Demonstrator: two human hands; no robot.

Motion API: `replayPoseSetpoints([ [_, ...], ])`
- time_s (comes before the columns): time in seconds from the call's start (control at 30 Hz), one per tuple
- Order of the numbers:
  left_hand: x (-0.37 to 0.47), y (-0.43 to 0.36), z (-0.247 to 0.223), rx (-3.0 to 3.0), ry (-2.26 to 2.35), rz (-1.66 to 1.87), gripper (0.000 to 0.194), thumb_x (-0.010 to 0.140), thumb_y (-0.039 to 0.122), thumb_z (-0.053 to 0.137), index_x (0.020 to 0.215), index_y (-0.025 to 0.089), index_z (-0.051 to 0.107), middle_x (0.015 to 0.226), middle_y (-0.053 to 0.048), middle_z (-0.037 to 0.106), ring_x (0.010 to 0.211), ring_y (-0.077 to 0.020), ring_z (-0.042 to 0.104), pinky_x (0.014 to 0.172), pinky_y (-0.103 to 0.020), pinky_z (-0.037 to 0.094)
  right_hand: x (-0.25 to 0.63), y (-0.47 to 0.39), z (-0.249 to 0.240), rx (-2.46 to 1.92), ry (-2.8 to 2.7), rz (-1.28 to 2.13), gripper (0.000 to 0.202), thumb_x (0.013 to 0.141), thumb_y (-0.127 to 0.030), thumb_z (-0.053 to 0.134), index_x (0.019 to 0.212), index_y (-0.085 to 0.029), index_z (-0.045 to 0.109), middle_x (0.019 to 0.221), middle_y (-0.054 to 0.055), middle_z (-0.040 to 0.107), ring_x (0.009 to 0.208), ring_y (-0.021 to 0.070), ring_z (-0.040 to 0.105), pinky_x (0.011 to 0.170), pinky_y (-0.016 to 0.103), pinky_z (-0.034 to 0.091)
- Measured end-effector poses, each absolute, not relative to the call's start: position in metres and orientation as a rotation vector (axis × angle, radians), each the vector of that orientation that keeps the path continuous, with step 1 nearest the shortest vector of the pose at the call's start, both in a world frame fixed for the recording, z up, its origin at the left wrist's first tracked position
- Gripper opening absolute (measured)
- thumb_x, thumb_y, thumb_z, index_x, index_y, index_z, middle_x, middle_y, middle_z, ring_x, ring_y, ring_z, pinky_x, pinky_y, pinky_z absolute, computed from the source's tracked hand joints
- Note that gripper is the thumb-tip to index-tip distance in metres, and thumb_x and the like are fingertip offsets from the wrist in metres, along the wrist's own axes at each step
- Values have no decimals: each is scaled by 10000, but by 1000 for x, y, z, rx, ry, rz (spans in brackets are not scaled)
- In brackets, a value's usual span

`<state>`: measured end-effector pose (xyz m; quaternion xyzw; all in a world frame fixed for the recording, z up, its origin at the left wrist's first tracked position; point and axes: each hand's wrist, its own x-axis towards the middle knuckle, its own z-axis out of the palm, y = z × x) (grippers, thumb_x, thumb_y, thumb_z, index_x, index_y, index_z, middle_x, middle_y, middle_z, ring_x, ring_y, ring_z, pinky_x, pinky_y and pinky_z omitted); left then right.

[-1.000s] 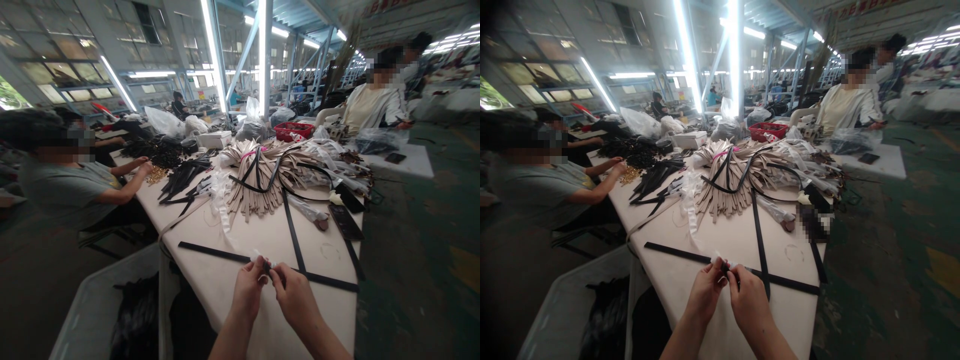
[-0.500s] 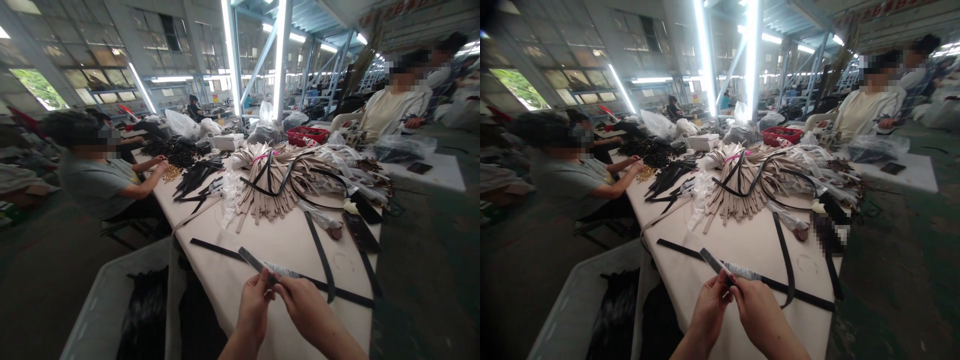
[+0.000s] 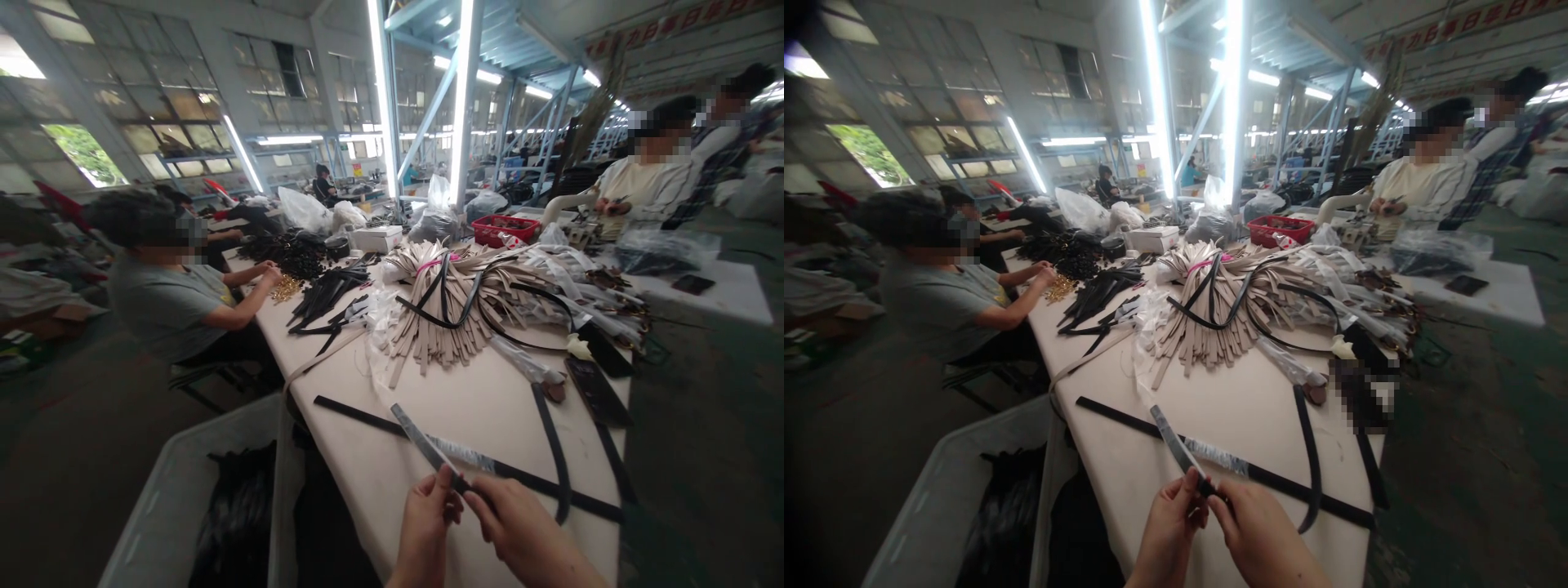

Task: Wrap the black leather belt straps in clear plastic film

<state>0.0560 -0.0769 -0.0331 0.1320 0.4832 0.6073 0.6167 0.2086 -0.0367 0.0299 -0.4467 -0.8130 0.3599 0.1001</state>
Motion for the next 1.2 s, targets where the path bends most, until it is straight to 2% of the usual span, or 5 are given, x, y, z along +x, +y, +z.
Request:
replayPoseSetpoints([
  [0.37,65,-77,-63,619,1353,1298,720,689,879,520,500,185,488,423,14,409,407,-98,328,456,-266,210,212,-34,4,-1309,-2355,1241,349,991,-310,362,794,-192,626,641,30,677,632,168,646,632,245,423],
  [0.7,62,-76,-42,730,1426,1312,719,743,850,498,449,197,436,447,4,404,461,-113,338,519,-283,267,226,-26,18,-1291,-2338,1310,356,983,-331,380,779,-194,637,625,30,691,631,176,648,636,256,418],
  [0.87,55,-74,-43,743,1412,1315,734,742,873,453,453,198,453,443,2,401,462,-117,334,518,-281,263,233,-24,26,-1390,-2373,1150,245,915,-374,508,819,-212,665,876,71,735,886,244,661,770,294,445],
  [1.03,51,-68,-38,736,1464,1310,724,719,873,491,464,196,461,446,11,392,462,-110,319,511,-277,234,239,-23,22,-1339,-2319,1382,319,959,-357,436,795,-194,655,615,19,658,622,174,629,631,246,438],
  [1.2,75,-85,-36,1076,1372,926,699,840,785,418,460,205,498,440,-32,449,446,-140,389,509,-297,278,232,-18,10,-1298,-2192,1506,357,983,-365,383,771,-182,604,599,2,614,515,126,550,511,210,390],
])
